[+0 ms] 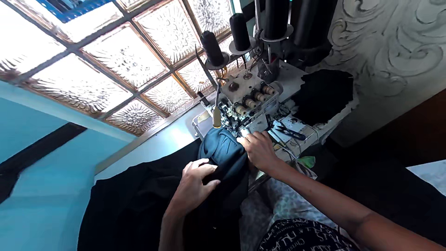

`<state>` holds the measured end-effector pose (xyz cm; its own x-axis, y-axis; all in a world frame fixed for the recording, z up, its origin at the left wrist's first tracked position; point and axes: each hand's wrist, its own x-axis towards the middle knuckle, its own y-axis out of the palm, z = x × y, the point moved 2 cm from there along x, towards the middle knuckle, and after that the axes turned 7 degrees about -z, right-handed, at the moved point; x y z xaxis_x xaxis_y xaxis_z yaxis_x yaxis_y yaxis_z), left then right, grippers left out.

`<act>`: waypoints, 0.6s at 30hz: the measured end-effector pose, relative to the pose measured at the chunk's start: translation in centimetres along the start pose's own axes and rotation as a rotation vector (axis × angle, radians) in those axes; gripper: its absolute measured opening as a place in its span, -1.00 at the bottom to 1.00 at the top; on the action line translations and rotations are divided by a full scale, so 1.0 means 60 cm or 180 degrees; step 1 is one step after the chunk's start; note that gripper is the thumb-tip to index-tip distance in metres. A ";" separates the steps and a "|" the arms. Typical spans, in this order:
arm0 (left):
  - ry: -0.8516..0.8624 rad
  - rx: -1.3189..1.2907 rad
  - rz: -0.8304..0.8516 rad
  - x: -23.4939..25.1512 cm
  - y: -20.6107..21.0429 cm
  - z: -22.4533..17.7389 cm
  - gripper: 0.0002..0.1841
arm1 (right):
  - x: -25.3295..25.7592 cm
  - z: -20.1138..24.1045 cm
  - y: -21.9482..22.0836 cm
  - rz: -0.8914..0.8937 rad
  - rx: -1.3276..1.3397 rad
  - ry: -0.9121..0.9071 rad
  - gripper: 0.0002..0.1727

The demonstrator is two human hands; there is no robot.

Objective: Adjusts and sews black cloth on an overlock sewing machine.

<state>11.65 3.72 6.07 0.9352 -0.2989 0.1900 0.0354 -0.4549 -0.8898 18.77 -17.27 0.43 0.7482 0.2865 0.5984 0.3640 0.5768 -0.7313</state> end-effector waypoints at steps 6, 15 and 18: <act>0.0651 0.0387 -0.0029 -0.023 -0.010 -0.074 -0.73 | 0.013 0.005 -0.015 -0.0175 0.0109 -0.0790 -0.85; -0.0100 0.1181 0.0979 0.011 -0.025 -0.062 -0.84 | 0.025 0.018 -0.116 0.1837 0.1468 -0.1046 -0.79; -0.0074 0.0638 0.0392 0.021 -0.017 -0.014 -0.90 | 0.032 -0.008 -0.093 0.1085 0.0774 -0.0620 -0.91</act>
<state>12.51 3.11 7.53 0.9446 -0.3213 0.0674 -0.0123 -0.2398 -0.9708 18.45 -20.31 5.51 0.6760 0.6160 0.4044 -0.0429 0.5807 -0.8130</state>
